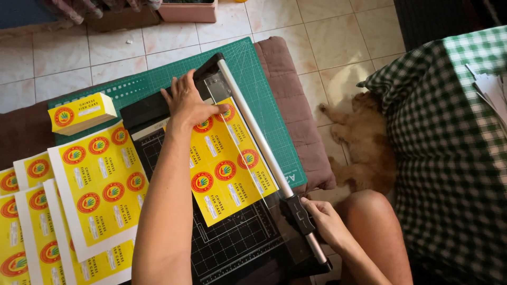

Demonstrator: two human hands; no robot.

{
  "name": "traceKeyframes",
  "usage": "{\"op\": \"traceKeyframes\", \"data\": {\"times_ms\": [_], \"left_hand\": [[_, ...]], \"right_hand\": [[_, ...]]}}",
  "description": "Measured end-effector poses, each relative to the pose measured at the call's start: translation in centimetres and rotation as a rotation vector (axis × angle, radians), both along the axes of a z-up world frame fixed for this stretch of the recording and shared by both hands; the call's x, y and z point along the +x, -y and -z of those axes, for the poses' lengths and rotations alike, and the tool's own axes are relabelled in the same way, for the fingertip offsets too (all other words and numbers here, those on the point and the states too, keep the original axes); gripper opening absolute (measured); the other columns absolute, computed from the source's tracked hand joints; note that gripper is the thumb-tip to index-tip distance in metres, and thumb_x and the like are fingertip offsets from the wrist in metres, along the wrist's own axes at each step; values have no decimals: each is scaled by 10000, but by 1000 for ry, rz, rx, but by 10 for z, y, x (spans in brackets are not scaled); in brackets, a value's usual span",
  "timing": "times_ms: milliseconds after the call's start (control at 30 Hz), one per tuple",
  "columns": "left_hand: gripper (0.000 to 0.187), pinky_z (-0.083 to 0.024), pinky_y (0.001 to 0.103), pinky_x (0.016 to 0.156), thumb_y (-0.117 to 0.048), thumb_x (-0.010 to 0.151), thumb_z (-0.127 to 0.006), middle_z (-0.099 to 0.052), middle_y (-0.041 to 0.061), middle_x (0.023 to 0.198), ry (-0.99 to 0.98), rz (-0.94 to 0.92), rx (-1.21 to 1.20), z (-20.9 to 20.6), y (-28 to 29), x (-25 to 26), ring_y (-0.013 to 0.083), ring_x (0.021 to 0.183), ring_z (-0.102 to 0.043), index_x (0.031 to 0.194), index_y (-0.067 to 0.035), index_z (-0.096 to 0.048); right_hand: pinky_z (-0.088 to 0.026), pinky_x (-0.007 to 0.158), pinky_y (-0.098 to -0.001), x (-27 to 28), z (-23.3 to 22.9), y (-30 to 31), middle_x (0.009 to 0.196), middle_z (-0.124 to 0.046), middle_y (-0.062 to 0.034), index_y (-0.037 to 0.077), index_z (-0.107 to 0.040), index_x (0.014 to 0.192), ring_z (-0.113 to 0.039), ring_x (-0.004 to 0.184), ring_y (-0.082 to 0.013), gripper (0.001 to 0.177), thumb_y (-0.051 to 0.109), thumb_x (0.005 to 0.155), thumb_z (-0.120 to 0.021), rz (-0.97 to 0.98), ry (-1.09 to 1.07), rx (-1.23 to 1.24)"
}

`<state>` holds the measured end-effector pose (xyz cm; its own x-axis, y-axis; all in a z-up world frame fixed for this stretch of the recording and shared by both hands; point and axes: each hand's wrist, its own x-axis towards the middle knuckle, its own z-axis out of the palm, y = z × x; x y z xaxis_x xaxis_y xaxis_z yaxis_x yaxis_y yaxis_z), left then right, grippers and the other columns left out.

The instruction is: Using a manual paper trimmer to cut sheets of printed labels into smaller sections.

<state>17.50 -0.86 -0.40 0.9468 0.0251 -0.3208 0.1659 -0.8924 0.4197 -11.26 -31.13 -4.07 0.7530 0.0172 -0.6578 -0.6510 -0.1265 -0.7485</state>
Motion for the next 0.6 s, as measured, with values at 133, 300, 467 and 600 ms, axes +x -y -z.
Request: {"op": "traceKeyframes", "data": {"times_ms": [133,300,467,600], "left_hand": [[1361,114,609,1206,-724,584,-841,-142,190,1678,5,10,2,-1,0,-1,391,1562,13,1583,-152,-116],[1369,133,602,1201,-752,574,-824,-133,218,1678,-1,10,9,-1,0,-1,389,1562,34,1579,-157,-111],[1387,119,650,1185,-836,540,-771,-166,242,1637,46,38,61,7,-7,8,469,1536,65,1562,-124,-161],[1412,182,630,1179,-868,594,-710,11,210,1701,-15,98,159,9,-6,14,433,1545,140,1593,-89,-86]], "right_hand": [[-305,568,-273,-1,-1,-1,611,-425,46,149,-463,631,-369,581,-77,500,398,1057,-545,-11,10,-44],[-501,781,-263,8,-50,-20,860,-745,11,105,-824,998,-646,860,-83,554,455,1001,-395,-36,113,-304],[-591,738,-470,-12,-48,-32,1199,-633,2,281,-551,1301,-747,954,-264,539,620,882,-526,-395,334,-825],[-563,589,-574,-14,-14,-37,1066,-503,-54,191,-436,1048,-709,748,-391,446,613,932,-524,-596,225,-1089]]}}
